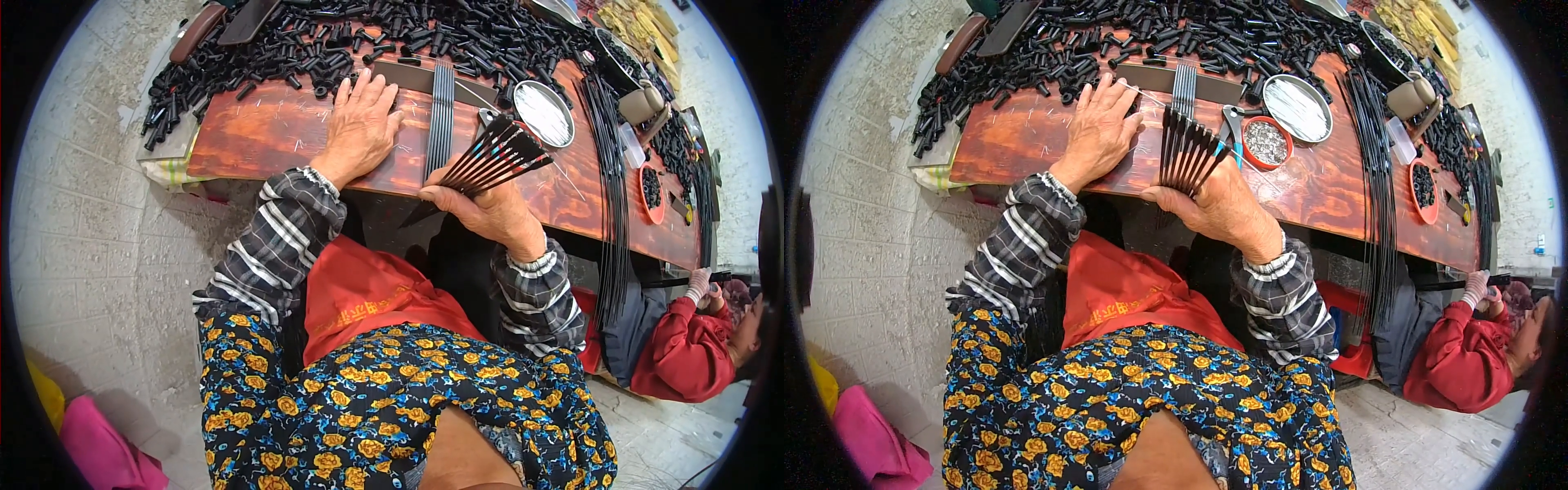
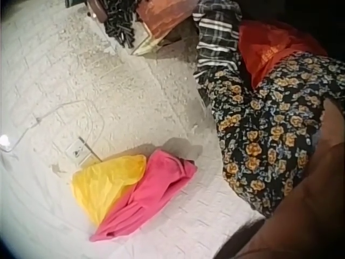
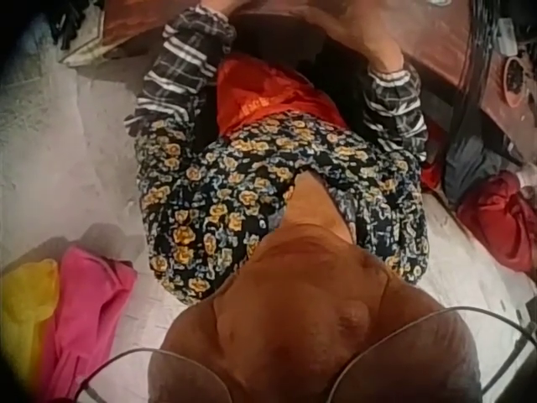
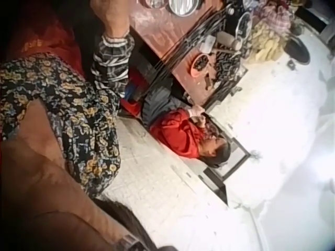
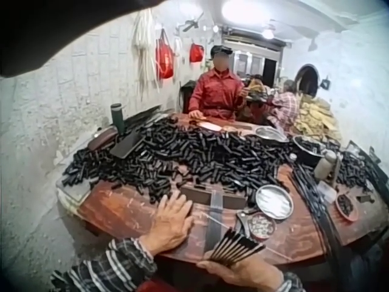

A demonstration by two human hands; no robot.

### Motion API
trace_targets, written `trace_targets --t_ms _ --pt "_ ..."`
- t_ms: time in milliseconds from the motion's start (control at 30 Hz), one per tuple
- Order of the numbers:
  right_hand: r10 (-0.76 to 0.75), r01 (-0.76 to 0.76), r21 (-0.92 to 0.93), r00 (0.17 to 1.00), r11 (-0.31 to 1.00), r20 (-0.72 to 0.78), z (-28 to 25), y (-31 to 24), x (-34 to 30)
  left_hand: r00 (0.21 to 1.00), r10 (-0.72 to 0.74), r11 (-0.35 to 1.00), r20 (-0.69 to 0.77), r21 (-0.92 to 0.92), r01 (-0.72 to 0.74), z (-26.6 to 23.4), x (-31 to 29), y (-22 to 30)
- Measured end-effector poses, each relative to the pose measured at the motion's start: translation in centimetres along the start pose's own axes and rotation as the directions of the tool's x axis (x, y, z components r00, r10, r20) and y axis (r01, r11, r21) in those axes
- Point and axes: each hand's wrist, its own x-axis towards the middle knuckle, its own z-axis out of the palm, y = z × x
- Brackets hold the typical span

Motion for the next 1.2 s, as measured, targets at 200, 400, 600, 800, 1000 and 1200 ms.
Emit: trace_targets --t_ms 200,400,600,800,1000,1200 --pt "0.021 -0.021 0.008 1.000 1.000 -0.006 -0.2 -0.5 0.0 0.989 -0.094 0.990 -0.117 -0.114 0.080 0.1 1.5 -2.8" --pt "-0.002 0.002 -0.004 1.000 1.000 -0.009 -0.3 -0.7 0.1 0.999 0.012 1.000 -0.046 -0.002 -0.012 0.8 2.0 -5.0" --pt "-0.013 0.013 0.012 1.000 1.000 -0.023 -0.2 -0.2 0.0 1.000 -0.004 1.000 0.009 0.009 0.004 0.3 1.2 -4.0" --pt "0.011 -0.010 0.017 1.000 1.000 -0.009 -0.3 -0.4 0.0 0.996 0.046 0.999 -0.072 0.024 -0.044 -0.1 1.1 -2.5" --pt "0.046 -0.047 0.064 0.999 0.997 0.017 0.0 0.1 -0.2 0.990 0.081 0.996 -0.115 -0.037 -0.086 0.5 1.3 -0.9" --pt "0.026 -0.026 -0.012 1.000 1.000 0.000 0.0 0.3 -0.3 0.995 0.102 0.992 0.017 -0.071 -0.100 -0.2 0.9 -0.8"
